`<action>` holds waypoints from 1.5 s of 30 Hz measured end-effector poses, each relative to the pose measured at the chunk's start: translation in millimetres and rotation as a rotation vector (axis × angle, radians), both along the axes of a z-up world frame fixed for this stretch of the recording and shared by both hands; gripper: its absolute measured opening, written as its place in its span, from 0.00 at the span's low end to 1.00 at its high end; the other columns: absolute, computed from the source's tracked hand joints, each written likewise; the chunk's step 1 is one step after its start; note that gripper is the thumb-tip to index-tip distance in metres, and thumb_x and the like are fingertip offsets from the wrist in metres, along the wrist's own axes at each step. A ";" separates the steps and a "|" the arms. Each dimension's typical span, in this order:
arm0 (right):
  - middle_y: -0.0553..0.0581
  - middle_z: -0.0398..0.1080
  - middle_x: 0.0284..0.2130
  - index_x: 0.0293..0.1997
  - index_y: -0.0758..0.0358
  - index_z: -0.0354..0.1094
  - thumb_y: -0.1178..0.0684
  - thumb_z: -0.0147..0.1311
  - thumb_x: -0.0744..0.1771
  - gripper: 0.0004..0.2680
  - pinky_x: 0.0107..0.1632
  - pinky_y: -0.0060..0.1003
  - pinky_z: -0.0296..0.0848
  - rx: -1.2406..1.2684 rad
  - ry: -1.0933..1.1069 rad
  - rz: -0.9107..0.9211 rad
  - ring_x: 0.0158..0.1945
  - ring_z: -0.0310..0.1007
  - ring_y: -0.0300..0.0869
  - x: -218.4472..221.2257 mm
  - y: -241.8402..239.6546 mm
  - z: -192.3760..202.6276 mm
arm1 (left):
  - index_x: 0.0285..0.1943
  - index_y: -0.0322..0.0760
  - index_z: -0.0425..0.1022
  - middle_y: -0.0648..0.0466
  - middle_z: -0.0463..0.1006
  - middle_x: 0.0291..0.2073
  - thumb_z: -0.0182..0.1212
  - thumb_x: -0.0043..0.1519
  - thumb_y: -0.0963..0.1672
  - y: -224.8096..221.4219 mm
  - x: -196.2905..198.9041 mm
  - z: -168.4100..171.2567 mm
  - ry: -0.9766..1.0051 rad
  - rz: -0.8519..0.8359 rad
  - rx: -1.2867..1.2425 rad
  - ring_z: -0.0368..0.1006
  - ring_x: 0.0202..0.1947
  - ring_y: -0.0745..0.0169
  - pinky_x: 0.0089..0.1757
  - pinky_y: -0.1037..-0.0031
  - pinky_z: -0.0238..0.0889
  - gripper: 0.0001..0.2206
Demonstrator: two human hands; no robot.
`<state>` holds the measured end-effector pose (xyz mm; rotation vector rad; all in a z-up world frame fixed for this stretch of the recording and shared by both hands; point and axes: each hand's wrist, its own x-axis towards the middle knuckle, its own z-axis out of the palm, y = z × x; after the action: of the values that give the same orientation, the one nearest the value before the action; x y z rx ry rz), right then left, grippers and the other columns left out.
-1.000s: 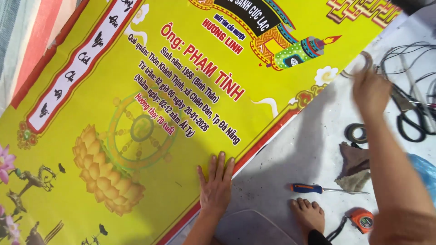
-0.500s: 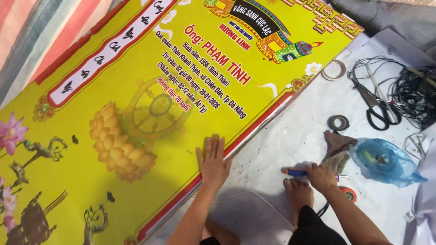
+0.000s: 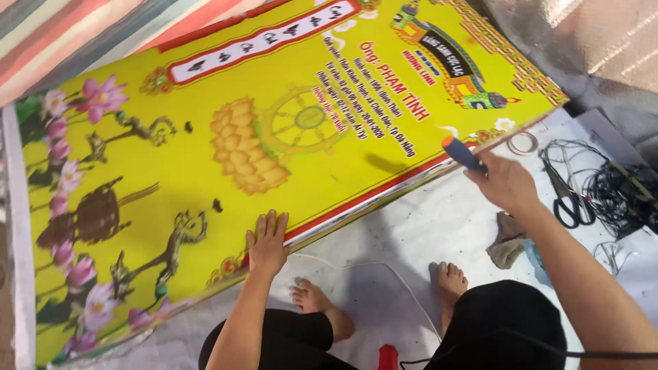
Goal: Assembling a large printed banner into a metal frame by tucking the edges into a groove using a screwdriver.
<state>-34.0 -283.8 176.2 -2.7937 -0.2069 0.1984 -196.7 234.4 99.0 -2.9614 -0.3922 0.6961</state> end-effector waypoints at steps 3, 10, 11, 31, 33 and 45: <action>0.67 0.79 0.40 0.55 0.58 0.71 0.40 0.54 0.69 0.14 0.49 0.51 0.79 0.011 -0.159 0.098 0.44 0.82 0.59 -0.1 48.6 53.0 | 0.83 0.64 0.33 0.57 0.31 0.82 0.57 0.67 0.48 20.7 -20.7 0.7 -0.038 0.067 -0.002 0.26 0.80 0.51 0.68 0.39 0.26 0.39; 0.67 0.78 0.37 0.54 0.62 0.71 0.46 0.59 0.69 0.13 0.46 0.54 0.74 0.431 -0.156 0.121 0.40 0.80 0.59 -44.0 154.7 88.0 | 0.84 0.58 0.32 0.54 0.29 0.82 0.46 0.72 0.50 37.6 -50.8 -13.4 -0.126 -0.011 0.059 0.26 0.80 0.50 0.69 0.43 0.22 0.33; 0.67 0.78 0.37 0.54 0.62 0.71 0.46 0.59 0.69 0.13 0.46 0.54 0.74 0.431 -0.159 0.120 0.40 0.80 0.59 -50.8 160.9 83.3 | 0.84 0.58 0.32 0.54 0.29 0.82 0.46 0.72 0.50 37.6 -50.9 -16.2 -0.128 -0.012 0.059 0.26 0.80 0.50 0.69 0.43 0.22 0.33; 0.58 0.65 0.21 0.40 0.66 0.67 0.58 0.57 0.69 0.04 0.26 0.30 0.63 1.182 0.151 -0.304 0.22 0.62 0.40 -51.0 119.8 87.1 | 0.52 0.48 0.81 0.56 0.72 0.62 0.65 0.58 0.41 -153.0 -35.6 -67.0 -0.990 0.340 -0.728 0.68 0.64 0.47 0.59 0.60 0.64 0.14; 0.59 0.64 0.20 0.40 0.66 0.68 0.58 0.57 0.69 0.04 0.25 0.31 0.62 1.147 0.144 -0.299 0.21 0.61 0.40 -47.3 111.9 83.7 | 0.57 0.49 0.78 0.56 0.67 0.65 0.64 0.58 0.43 -156.2 -38.8 -89.7 -0.879 0.346 -0.604 0.63 0.67 0.48 0.60 0.56 0.60 0.16; 0.64 0.76 0.37 0.46 0.69 0.69 0.59 0.54 0.68 0.05 0.29 0.28 0.57 1.179 0.321 -0.360 0.31 0.60 0.38 -42.9 44.1 41.4 | 0.80 0.34 0.37 0.43 0.38 0.78 0.58 0.62 0.47 -130.8 -41.4 -129.5 -0.149 0.265 -0.201 0.37 0.76 0.39 0.66 0.43 0.42 0.41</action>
<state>-76.9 -239.6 217.7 -1.5602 0.2079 0.3020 -238.1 103.5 -30.5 -3.1973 -0.7823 0.5676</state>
